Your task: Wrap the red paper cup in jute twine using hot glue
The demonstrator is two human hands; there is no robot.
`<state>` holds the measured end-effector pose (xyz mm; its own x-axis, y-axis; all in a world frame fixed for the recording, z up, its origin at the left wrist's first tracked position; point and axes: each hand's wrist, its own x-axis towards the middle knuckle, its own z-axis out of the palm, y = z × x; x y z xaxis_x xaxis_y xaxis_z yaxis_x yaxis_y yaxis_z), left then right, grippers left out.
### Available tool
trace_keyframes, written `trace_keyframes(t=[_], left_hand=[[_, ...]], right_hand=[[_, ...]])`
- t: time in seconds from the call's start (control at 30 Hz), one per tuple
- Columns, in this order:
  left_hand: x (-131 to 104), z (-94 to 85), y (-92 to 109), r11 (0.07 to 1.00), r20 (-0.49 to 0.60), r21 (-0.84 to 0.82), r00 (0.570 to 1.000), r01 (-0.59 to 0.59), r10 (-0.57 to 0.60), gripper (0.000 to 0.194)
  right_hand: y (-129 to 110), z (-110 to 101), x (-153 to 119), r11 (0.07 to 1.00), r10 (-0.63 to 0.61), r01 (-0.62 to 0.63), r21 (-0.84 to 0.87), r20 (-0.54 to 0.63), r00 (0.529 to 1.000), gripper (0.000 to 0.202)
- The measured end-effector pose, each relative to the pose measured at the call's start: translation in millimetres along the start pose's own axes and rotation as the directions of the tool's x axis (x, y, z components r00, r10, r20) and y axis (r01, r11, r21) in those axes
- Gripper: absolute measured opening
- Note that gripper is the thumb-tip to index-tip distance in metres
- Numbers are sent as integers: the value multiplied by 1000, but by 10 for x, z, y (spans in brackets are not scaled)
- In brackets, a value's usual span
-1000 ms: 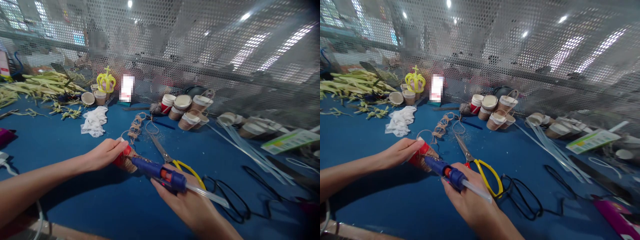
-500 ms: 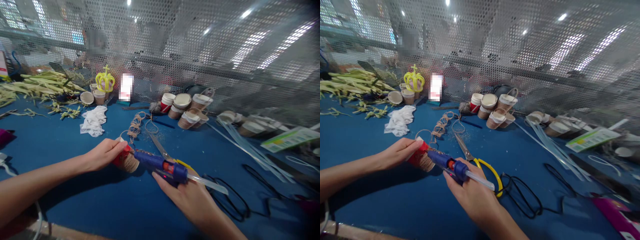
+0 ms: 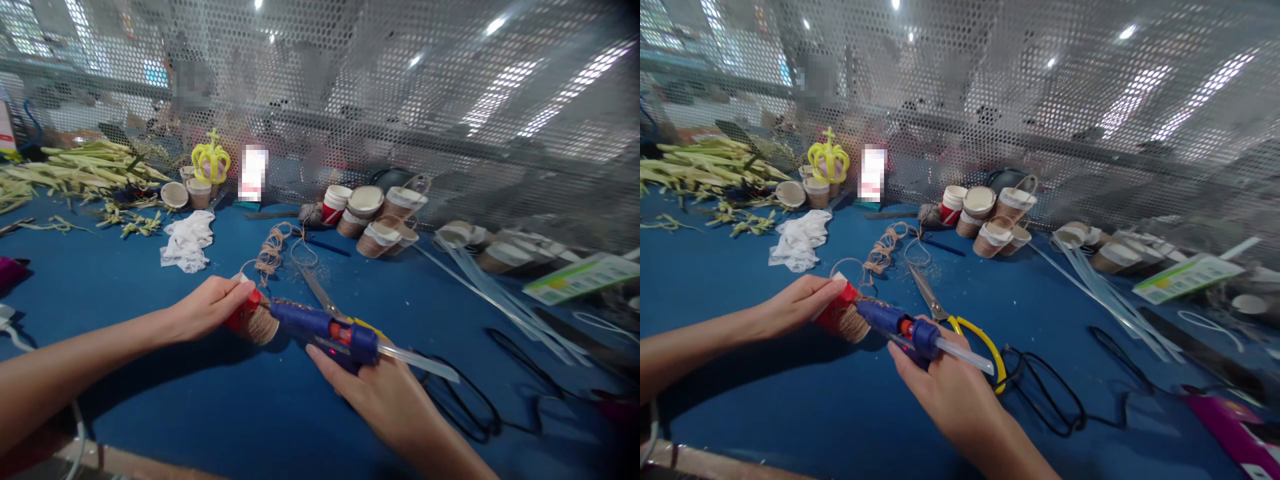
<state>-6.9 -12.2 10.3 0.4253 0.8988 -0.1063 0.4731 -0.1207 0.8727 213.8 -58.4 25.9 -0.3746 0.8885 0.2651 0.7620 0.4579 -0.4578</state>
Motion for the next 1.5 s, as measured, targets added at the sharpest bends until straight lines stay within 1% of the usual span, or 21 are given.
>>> trace_keyframes(t=[0.1, 0.23, 0.37, 0.5, 0.57, 0.7, 0.8, 0.9, 0.97, 1.03, 1.2, 1.33, 1.5], left_hand=[[-6, 4, -9, 1000, 8, -14, 1000, -1, 1, 56], [-6, 10, -14, 1000, -2, -12, 1000, 5, -5, 57], [-7, 4, -2, 1000, 4, -17, 1000, -8, 8, 56], [-17, -9, 10, 1000, -12, 7, 1000, -11, 11, 56], [-21, -11, 14, 1000, -21, 6, 1000, -13, 13, 55], [-22, -10, 24, 1000, -7, -14, 1000, -27, 27, 54], [-22, -9, 33, 998, -4, -40, 999, -45, 44, 54], [-20, -8, 29, 999, -6, -30, 999, -39, 39, 55], [-17, -6, 17, 1000, -12, -7, 1000, -22, 22, 55], [-15, -4, 4, 1000, -20, 2, 1000, -11, 11, 56], [-13, -6, -4, 1000, -12, -7, 1000, 3, -3, 57], [-14, -4, 11, 999, -1, -46, 1000, -2, 2, 55], [-15, 6, 19, 992, 11, -125, 999, -33, 35, 54]], right_hand=[[-25, -1, -10, 998, 40, -39, 40, -17, 999, 16], [-25, 7, -11, 999, 36, -35, 37, -17, 999, 14], [-45, -2, 7, 994, 91, -90, 59, -10, 996, 15], [-88, -30, 13, 997, 73, -73, 21, -17, 997, 14], [-98, -28, 5, 997, 69, -68, 34, -31, 997, 14], [-83, 22, -34, 987, 107, -106, 123, -5, 994, 12], [-66, 51, -57, 986, 107, -106, 128, 4, 994, 12], [-75, 17, -33, 984, 118, -117, 135, -1, 993, 12], [-87, -26, -1, 983, 130, -131, 131, 17, 991, 13], [-86, -52, 23, 986, 121, -124, 108, 33, 992, 13], [-33, 23, -8, 988, 120, -118, 96, -19, 993, 10], [-29, 70, -51, 984, 104, -105, 141, 16, 994, 9], [-48, 58, -83, 990, 73, -75, 123, 23, 997, 7]])
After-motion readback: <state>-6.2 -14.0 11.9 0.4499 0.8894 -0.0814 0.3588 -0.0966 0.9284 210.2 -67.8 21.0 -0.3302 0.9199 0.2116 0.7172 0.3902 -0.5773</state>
